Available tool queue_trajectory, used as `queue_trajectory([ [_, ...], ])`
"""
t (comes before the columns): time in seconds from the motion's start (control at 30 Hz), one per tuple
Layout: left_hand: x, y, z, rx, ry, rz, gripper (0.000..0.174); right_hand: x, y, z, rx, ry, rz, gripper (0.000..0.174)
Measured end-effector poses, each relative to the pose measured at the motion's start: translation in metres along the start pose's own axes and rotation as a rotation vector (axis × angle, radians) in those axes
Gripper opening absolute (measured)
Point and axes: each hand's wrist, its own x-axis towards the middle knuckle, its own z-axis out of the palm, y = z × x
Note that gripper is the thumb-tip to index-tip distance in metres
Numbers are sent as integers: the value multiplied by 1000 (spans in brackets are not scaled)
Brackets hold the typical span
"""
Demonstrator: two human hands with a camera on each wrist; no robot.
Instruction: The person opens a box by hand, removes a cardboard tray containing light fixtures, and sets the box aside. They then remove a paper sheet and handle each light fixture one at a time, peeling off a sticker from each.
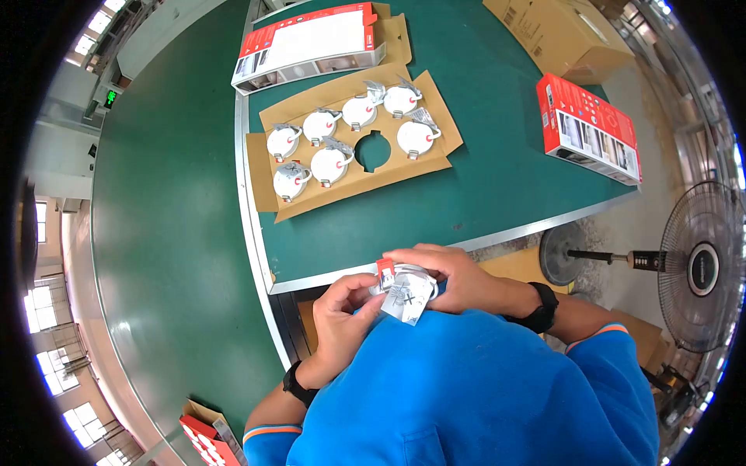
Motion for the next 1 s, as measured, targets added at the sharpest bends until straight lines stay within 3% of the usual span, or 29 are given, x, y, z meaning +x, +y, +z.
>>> queue_trajectory([
  [0.27, 8, -8, -1, 63, 3, -85, 26, -3, 12, 7, 146, 183, 39, 56],
  [0.37, 11, -14, 2, -30, 15, -68, 27, -3, 4, 0, -22, 163, 42, 51],
  [0.57, 16, -8, 1, 64, 13, -75, 28, -3, 4, -1, -321, 231, -105, 51],
  [0.77, 25, -12, 0, -6, -41, -109, 28, 2, 9, 2, 143, 197, 148, 49],
  [0.87, 29, -10, 1, -49, -102, -102, 28, -1, 7, 4, 169, 220, 197, 48],
  [1.0, 29, -9, 1, -68, -115, -200, 30, 1, 19, 3, 267, 197, 120, 44],
])
